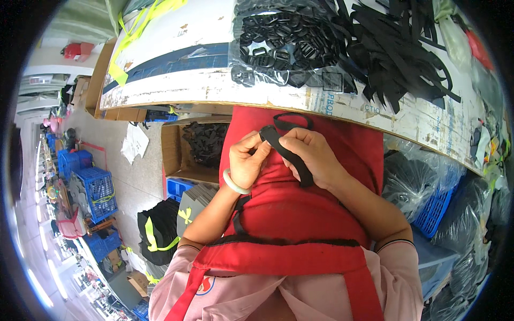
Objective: The person is assembling plastic buckles onto black nylon straps at a factory workstation.
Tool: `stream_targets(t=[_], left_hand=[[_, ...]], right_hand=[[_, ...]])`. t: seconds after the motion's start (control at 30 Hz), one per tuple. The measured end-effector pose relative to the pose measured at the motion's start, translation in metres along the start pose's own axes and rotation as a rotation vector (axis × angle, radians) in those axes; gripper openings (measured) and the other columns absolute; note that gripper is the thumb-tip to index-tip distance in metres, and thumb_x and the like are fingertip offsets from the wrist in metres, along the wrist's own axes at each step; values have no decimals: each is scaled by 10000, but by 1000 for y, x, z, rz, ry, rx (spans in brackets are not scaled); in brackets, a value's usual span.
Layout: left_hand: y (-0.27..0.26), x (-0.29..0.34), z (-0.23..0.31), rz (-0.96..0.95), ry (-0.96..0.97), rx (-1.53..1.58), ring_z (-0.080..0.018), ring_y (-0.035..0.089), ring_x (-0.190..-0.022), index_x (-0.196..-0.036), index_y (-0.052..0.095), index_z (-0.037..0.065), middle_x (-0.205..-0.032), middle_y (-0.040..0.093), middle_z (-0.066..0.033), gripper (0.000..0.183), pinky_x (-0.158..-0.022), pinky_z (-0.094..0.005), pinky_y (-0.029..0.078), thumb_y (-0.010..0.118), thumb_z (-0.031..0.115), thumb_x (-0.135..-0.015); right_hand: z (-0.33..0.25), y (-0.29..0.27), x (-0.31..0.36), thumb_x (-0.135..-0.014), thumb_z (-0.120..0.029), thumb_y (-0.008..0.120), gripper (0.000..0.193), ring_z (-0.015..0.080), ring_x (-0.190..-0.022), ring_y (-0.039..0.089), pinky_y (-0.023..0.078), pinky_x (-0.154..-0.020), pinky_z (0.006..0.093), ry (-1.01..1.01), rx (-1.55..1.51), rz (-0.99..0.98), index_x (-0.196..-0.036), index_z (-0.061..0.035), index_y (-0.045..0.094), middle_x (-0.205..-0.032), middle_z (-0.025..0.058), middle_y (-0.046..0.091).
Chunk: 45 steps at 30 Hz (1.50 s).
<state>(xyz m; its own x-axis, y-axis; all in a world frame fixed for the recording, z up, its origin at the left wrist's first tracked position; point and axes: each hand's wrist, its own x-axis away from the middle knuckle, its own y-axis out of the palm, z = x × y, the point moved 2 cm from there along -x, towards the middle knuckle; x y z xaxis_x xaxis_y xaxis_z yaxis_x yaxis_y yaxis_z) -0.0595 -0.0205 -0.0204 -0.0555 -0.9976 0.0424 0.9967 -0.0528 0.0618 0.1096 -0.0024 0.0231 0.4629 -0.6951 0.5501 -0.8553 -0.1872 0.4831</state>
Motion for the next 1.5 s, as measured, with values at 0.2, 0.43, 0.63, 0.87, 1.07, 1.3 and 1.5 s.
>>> stream_targets(t=[0.2,0.43,0.63,0.87,1.07,1.3,1.5], left_hand=[[7,3,10,80,-36,-32,-49,474,-580,-1020,668,-26,-735,545,-15,166,-509,-205,390,626,-23,-860],[4,0,4,113,352,-337,-167,607,-702,-1004,649,-48,-825,628,-110,199,-617,-258,480,623,-79,-809],[4,-3,2,-32,407,-427,-188,623,-728,-982,642,-51,-885,652,-144,205,-637,-280,489,614,-106,-787],[-11,0,5,-113,-492,608,-125,594,-659,-1194,562,-19,-914,657,-120,293,-400,-188,423,522,138,-951],[-8,-1,-16,-137,-641,857,-110,593,-644,-1139,580,-28,-876,644,-84,257,-402,-187,419,525,145,-957],[-1,-6,-11,-42,-599,701,-127,623,-597,-1063,603,-30,-836,657,-119,227,-379,-171,408,545,157,-949],[0,-8,4,42,-407,542,-164,673,-645,-1020,636,-52,-825,665,-99,187,-373,-198,430,613,92,-903]], right_hand=[[2,-2,-1,-939,-205,558,180,74,-402,475,373,-357,206,-77,-65,-21,-858,-44,566,-614,37,572],[7,7,-3,-964,-183,513,157,50,-425,452,371,-362,191,-139,-72,27,-894,-45,537,-664,32,553],[13,-7,-17,-959,-219,534,225,99,-554,555,466,-503,221,-179,1,4,-1024,-8,576,-746,64,600],[8,-13,-19,-946,-172,560,175,83,-691,599,496,-628,201,-205,182,-79,-1043,-28,575,-834,51,625],[11,-7,-15,-909,-65,580,121,24,-707,531,415,-639,171,-460,519,-32,-1023,-23,578,-834,4,603],[11,-14,-21,-855,-10,614,125,59,-726,535,407,-653,176,-619,620,87,-980,-24,619,-873,26,582],[-15,13,10,-861,-15,618,32,130,-726,572,462,-649,243,-948,803,151,-888,-13,635,-848,41,573]])
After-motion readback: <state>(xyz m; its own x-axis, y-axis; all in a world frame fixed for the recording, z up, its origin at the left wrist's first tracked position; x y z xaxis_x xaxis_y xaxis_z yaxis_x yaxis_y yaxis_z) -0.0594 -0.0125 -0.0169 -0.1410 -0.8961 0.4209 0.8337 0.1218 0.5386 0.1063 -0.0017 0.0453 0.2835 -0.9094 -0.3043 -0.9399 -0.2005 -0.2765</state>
